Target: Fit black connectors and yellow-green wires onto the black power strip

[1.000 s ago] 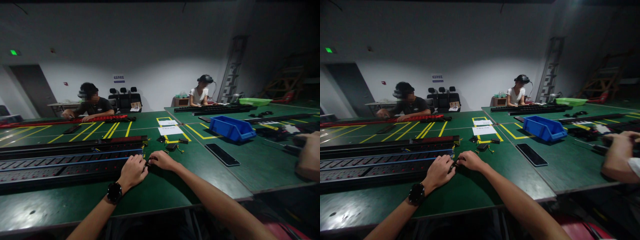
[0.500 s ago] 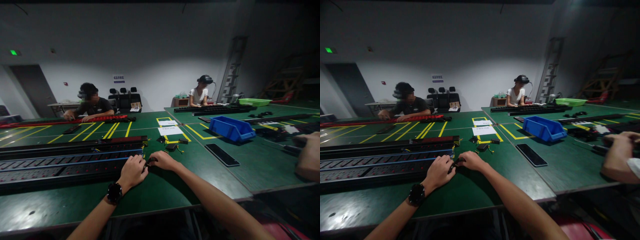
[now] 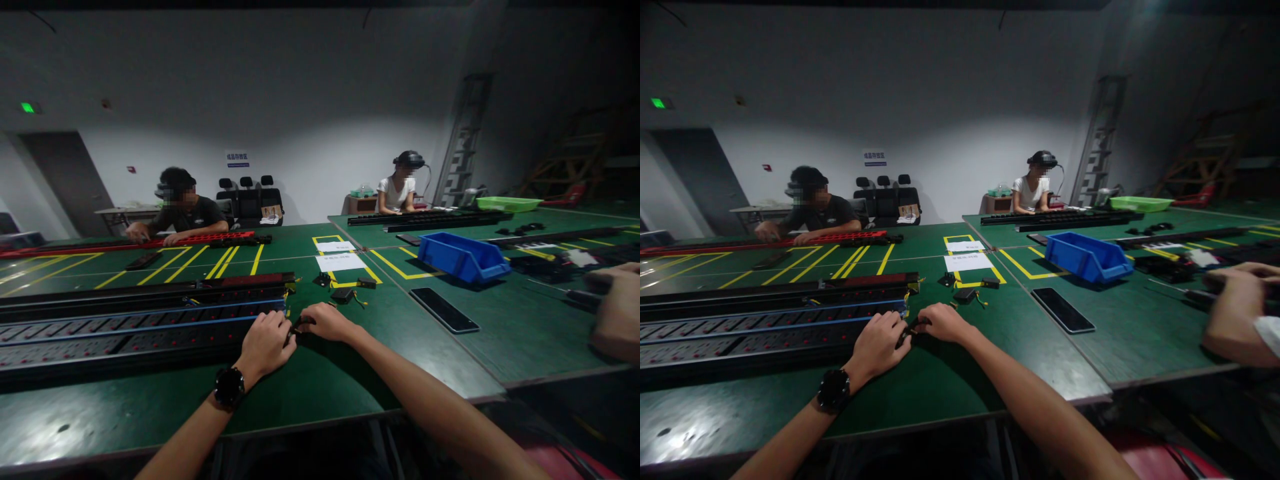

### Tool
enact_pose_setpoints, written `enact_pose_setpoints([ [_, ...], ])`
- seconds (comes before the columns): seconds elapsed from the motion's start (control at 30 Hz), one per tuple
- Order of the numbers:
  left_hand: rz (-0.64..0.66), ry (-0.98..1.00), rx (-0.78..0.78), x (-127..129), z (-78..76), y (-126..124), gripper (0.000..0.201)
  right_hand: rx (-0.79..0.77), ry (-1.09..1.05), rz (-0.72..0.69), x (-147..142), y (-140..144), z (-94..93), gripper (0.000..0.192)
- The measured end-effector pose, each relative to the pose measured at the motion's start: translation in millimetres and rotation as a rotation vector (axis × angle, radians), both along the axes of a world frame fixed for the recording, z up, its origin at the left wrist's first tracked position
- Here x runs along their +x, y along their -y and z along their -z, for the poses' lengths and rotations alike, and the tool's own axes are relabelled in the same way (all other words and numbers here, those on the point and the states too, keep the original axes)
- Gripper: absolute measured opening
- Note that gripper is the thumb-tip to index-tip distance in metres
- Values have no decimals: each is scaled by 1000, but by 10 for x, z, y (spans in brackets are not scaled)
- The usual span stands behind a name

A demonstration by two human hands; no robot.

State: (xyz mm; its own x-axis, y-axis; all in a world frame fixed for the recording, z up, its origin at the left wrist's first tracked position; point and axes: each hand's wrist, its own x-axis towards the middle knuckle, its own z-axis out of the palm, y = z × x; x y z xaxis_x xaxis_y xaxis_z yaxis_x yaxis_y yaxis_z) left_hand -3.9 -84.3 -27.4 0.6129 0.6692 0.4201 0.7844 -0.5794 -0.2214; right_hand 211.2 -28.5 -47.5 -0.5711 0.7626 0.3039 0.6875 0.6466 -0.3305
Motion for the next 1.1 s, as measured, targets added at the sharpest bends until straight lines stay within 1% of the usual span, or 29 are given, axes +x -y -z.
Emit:
enact_pose_setpoints([
  [0.13,-3,0,-14,0,5,-5,17,-7,-5,2,-2,8,-6,11],
  [0.57,-13,-4,-6,-1,8,-3,20,-20,2,17,-6,29,-40,13],
  [1.1,-6,7,-1,4,5,1,18,-31,-13,12,0,24,-28,14],
])
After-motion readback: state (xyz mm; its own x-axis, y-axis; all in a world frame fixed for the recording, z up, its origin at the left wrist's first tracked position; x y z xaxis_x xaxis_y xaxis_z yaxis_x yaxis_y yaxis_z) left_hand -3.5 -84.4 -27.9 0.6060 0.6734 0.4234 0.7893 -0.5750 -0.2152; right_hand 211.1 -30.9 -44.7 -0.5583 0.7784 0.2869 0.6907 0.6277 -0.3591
